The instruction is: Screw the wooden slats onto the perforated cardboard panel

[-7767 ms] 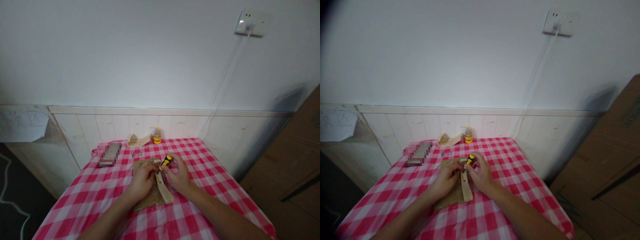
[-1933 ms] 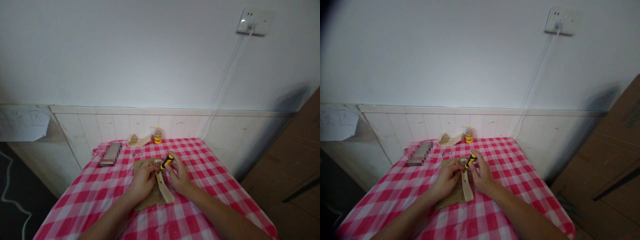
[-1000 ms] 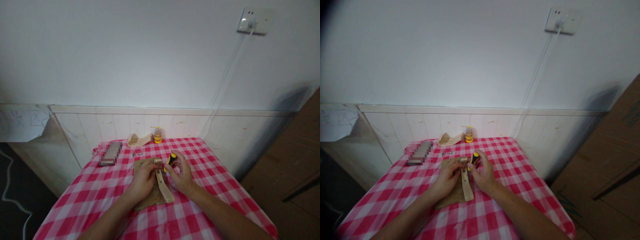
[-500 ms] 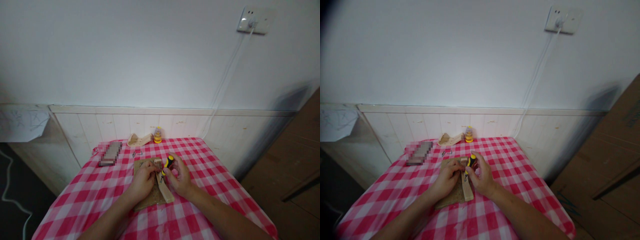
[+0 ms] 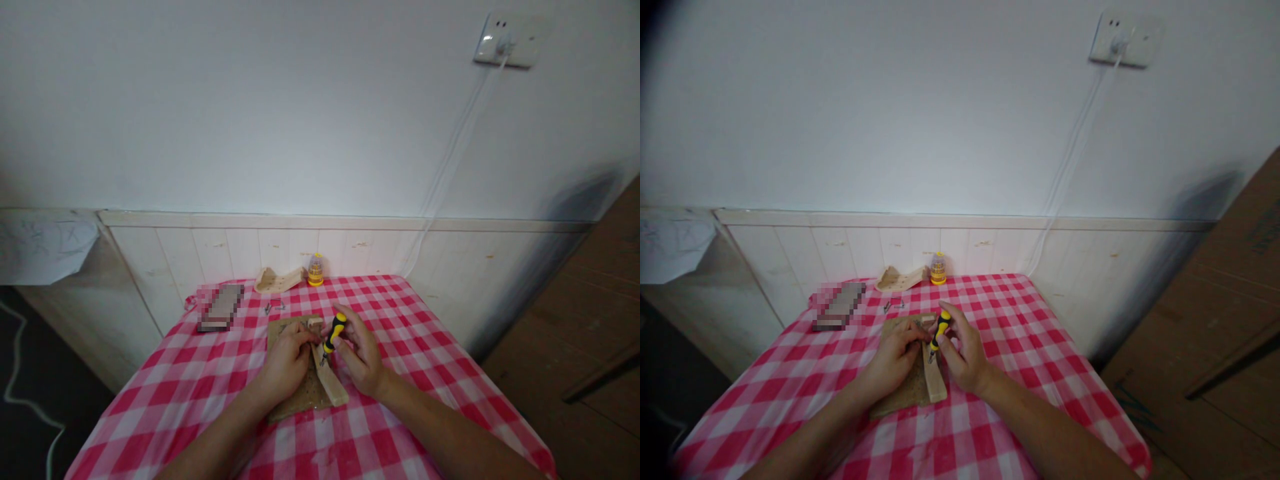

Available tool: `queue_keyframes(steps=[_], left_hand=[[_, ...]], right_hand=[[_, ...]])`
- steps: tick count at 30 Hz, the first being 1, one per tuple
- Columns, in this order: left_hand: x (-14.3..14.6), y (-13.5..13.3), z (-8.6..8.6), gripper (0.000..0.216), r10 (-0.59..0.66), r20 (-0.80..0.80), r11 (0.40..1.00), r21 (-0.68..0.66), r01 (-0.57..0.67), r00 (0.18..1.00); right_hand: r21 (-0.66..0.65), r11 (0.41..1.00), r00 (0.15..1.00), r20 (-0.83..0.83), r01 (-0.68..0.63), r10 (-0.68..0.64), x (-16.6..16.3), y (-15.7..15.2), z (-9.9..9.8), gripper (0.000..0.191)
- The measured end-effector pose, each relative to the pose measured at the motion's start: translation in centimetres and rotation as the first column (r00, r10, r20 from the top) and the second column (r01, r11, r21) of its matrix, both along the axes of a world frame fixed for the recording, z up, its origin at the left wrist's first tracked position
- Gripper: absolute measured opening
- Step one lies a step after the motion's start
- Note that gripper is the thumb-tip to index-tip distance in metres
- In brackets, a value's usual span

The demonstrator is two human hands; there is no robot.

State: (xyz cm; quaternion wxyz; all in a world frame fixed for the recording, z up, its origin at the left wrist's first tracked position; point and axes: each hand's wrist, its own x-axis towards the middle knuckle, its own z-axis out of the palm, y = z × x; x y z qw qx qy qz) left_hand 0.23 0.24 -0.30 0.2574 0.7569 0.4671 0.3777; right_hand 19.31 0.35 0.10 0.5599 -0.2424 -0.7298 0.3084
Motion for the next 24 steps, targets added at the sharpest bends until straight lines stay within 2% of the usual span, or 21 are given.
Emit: queue_keyframes(steps=[8,20,24], left_hand=[[0.0,0.1,0.0,0.034,0.020,-0.028,1.000,0.010,-0.019,0.999],[0.1,0.1,-0.4,0.035,0.038,-0.007,0.999,0.027,-0.038,0.999],[0.1,0.1,-0.3,0.035,0.037,-0.010,0.999,0.017,-0.037,0.999]], right_hand=[[0.060,0.984,0.984,0.035,0.170,-0.172,-0.5,0.6,-0.3,0.044],[-0.027,0.966,0.963,-0.073,0.258,-0.259,-0.6,1.7,-1.1,0.041],[-0.022,0.961,0.960,-0.051,0.275,-0.276,-0.6,2.0,-1.4,0.043]])
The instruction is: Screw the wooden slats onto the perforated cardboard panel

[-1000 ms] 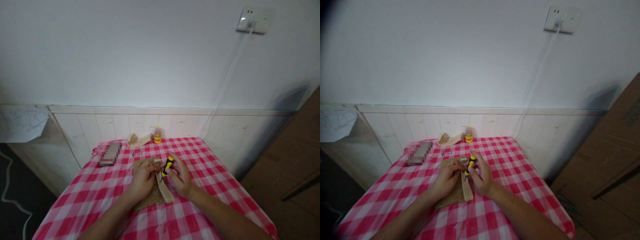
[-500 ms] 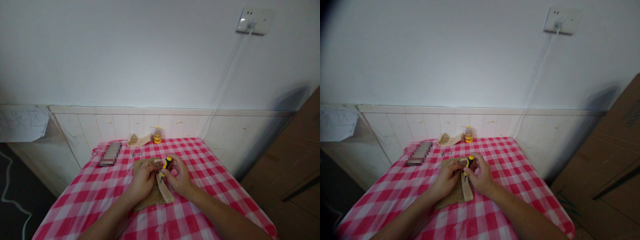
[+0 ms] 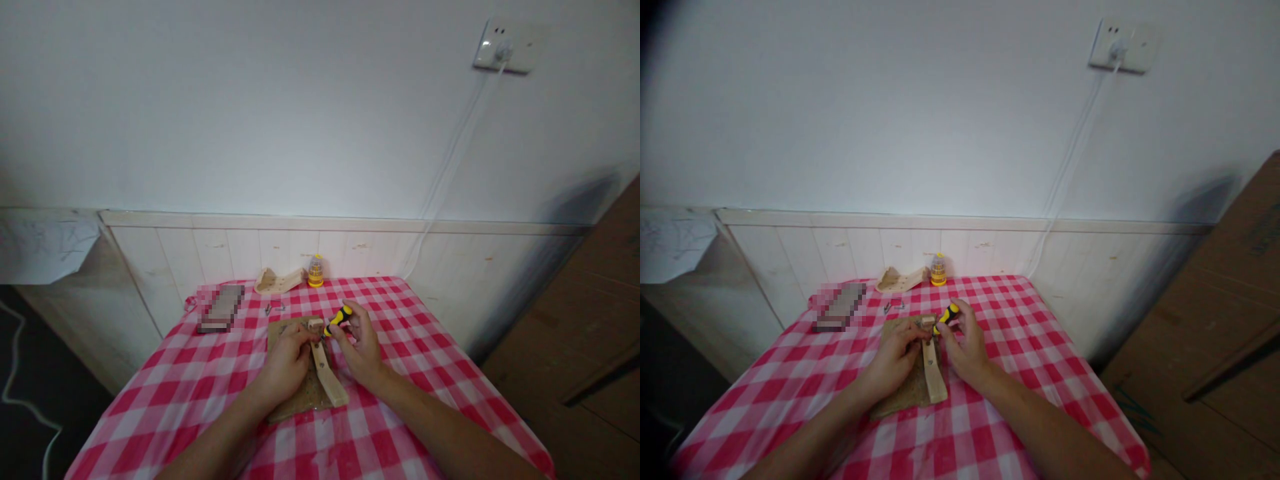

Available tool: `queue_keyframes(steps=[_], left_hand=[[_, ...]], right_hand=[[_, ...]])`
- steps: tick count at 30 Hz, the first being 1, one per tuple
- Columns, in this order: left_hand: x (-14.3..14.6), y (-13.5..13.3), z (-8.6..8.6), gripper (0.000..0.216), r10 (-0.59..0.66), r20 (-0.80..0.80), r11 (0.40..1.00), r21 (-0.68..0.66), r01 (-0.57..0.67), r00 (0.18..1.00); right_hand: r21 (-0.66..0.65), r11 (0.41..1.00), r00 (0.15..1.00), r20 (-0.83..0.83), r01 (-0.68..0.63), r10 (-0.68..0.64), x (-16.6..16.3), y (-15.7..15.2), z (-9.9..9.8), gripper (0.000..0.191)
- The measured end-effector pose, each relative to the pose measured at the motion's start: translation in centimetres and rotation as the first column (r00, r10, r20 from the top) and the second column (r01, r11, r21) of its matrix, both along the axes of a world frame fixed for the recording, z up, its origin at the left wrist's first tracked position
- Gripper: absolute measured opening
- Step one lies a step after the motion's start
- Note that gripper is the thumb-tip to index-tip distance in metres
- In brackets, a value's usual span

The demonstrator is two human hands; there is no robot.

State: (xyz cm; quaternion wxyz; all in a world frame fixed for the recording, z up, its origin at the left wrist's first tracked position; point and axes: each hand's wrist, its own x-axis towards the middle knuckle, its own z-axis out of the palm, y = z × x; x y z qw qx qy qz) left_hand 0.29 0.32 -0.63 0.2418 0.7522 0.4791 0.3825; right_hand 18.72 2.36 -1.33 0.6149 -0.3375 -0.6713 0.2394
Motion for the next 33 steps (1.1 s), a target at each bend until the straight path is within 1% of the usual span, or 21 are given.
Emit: queue_keyframes(steps=[6,10,12,17,25,33], left_hand=[[0.0,0.0,0.1,0.035,-0.011,0.004,1.000,-0.017,0.011,1.000],[0.0,0.0,0.3,0.034,-0.019,0.012,1.000,-0.006,0.019,1.000],[-0.1,0.0,0.3,0.033,-0.021,0.006,1.000,-0.003,0.021,1.000],[-0.1,0.0,0.1,0.032,-0.006,0.005,1.000,0.016,0.006,1.000],[-0.1,0.0,0.1,0.032,-0.015,-0.011,1.000,0.008,0.015,1.000],[0.0,-0.1,0.2,0.037,-0.011,0.001,1.000,-0.004,0.011,1.000]], right_hand=[[-0.019,0.998,0.995,0.074,-0.065,0.066,0.2,-0.1,-0.3,0.046],[-0.028,0.993,0.989,0.093,-0.116,0.119,0.4,-0.3,-0.1,0.046],[-0.033,0.992,0.987,0.100,-0.122,0.124,0.4,-0.3,0.0,0.047],[-0.027,0.993,0.989,0.093,-0.111,0.113,0.0,-0.4,0.2,0.045],[0.019,0.999,0.996,0.080,-0.027,0.026,-0.3,-0.2,0.6,0.042],[0.060,0.998,0.999,0.039,0.005,-0.008,0.3,-0.8,0.8,0.040]])
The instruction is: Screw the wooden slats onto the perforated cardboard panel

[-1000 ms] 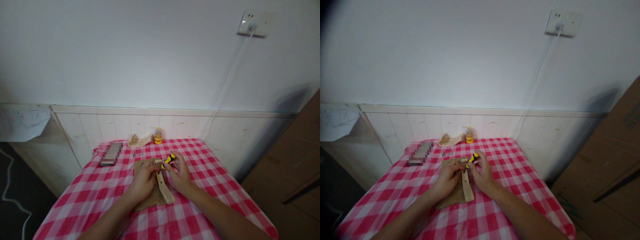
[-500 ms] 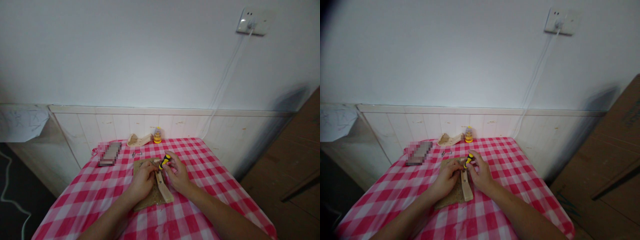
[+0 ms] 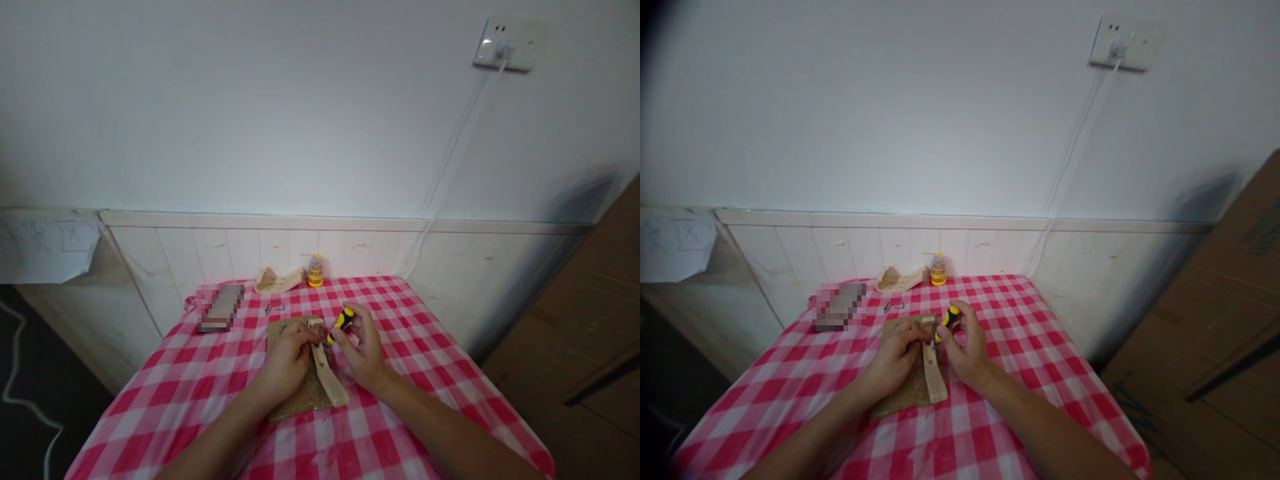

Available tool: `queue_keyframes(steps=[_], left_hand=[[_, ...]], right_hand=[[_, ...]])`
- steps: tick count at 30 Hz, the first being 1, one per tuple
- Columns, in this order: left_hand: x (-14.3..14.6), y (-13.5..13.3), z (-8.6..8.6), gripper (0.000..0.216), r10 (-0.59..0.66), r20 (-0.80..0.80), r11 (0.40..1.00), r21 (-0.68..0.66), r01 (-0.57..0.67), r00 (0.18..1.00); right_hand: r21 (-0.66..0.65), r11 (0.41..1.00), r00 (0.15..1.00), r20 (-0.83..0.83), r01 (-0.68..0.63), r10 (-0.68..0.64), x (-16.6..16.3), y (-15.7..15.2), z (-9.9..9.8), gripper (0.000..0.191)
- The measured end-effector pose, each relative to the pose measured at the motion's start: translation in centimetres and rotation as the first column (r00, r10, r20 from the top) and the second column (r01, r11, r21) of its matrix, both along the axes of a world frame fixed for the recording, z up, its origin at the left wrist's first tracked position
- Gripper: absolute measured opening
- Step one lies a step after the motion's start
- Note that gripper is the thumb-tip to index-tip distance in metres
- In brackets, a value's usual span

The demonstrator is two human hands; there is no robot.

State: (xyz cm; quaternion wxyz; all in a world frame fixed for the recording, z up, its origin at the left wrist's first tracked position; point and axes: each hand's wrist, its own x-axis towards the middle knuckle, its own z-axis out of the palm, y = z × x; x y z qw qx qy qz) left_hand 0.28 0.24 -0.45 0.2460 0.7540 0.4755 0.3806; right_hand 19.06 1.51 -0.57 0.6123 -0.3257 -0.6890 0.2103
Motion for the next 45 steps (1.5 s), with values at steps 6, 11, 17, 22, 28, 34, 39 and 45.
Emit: queue_keyframes(steps=[6,11,17,22,28,34,39,45], left_hand=[[0.0,-0.1,0.3,0.037,0.002,-0.012,1.000,-0.015,-0.002,1.000],[0.0,-0.1,0.1,0.035,0.006,0.008,1.000,-0.005,-0.006,1.000],[-0.1,-0.1,0.0,0.036,-0.021,0.019,1.000,0.007,0.021,1.000],[0.1,-0.5,0.2,0.042,-0.084,-0.028,0.996,0.041,0.085,0.996],[0.4,-0.8,0.2,0.041,-0.085,-0.122,0.991,0.095,0.097,0.989],[0.5,-0.8,0.3,0.036,-0.078,-0.121,0.993,0.081,0.088,0.990],[0.4,-0.8,0.3,0.036,-0.092,-0.102,0.991,0.085,0.101,0.990],[0.2,-0.5,0.2,0.035,-0.029,-0.029,0.998,0.062,0.031,0.999]], right_hand=[[-0.006,0.999,0.999,0.011,-0.044,0.044,0.1,-0.5,0.1,0.040],[-0.033,0.996,0.996,0.011,-0.087,0.088,0.0,-0.9,0.2,0.040],[-0.079,0.982,0.984,0.032,-0.172,0.175,0.1,-1.2,0.6,0.043],[-0.093,0.974,0.978,-0.008,-0.208,0.208,0.0,-1.2,0.7,0.046],[-0.069,0.984,0.986,0.010,-0.165,0.166,-0.3,-1.0,0.4,0.045],[-0.039,0.997,0.998,0.012,-0.069,0.069,-0.7,-0.9,0.2,0.040],[-0.068,0.998,1.000,-0.015,-0.016,0.015,-0.9,-0.7,0.0,0.044],[-0.075,0.997,0.998,-0.056,-0.016,0.012,-0.9,-0.4,-0.5,0.047]])
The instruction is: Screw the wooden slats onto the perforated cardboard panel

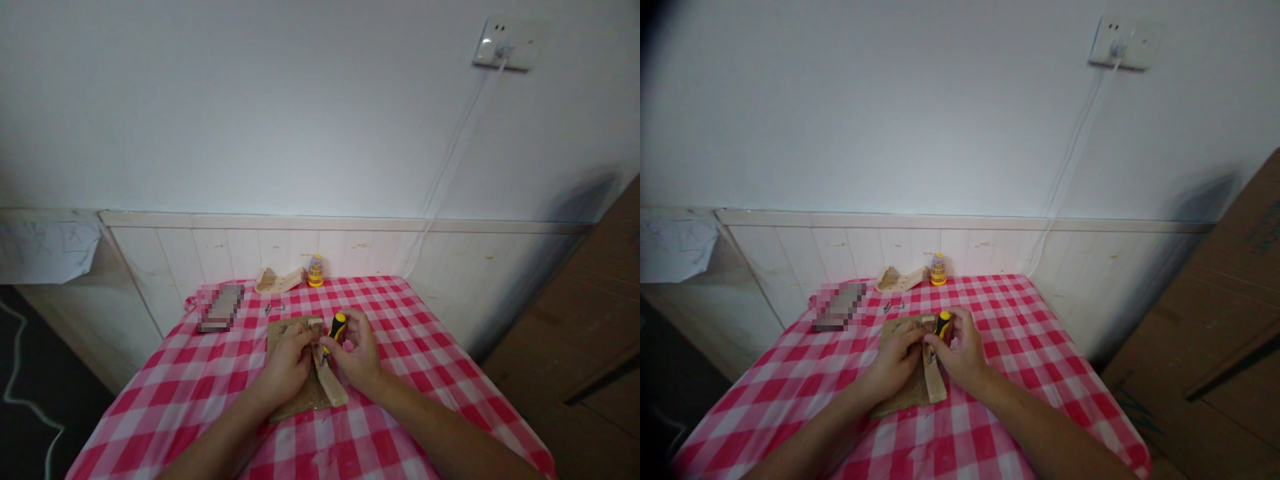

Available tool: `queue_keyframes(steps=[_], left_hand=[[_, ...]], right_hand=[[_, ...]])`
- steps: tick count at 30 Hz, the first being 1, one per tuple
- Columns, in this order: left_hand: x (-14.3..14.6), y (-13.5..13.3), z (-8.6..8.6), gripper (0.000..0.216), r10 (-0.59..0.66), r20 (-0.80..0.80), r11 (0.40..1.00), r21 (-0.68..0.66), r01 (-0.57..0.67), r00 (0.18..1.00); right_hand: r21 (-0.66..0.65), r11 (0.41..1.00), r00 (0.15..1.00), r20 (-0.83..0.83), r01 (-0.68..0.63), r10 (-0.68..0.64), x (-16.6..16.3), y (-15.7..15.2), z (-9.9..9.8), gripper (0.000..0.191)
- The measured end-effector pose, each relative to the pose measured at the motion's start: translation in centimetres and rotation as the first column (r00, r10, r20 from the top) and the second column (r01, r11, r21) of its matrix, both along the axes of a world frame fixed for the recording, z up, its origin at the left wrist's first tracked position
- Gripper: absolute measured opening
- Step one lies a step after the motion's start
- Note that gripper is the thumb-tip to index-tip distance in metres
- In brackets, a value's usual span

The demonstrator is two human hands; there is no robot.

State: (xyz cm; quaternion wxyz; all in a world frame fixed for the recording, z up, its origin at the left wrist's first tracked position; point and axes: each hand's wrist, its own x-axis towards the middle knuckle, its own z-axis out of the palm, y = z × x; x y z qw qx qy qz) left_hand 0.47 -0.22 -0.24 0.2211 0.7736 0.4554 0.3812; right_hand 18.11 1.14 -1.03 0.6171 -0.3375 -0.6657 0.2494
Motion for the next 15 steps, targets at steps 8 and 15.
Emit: queue_keyframes(steps=[8,15], left_hand=[[0.3,0.0,-0.2,0.036,0.164,-0.009,0.986,0.036,-0.163,0.986],[0.2,0.1,0.1,0.041,0.150,0.018,0.988,0.020,-0.151,0.988]], right_hand=[[-0.008,0.999,0.999,-0.040,0.036,-0.037,0.4,1.2,-0.5,0.045],[-0.015,1.000,1.000,0.018,0.017,-0.017,0.3,1.3,-0.6,0.045]])
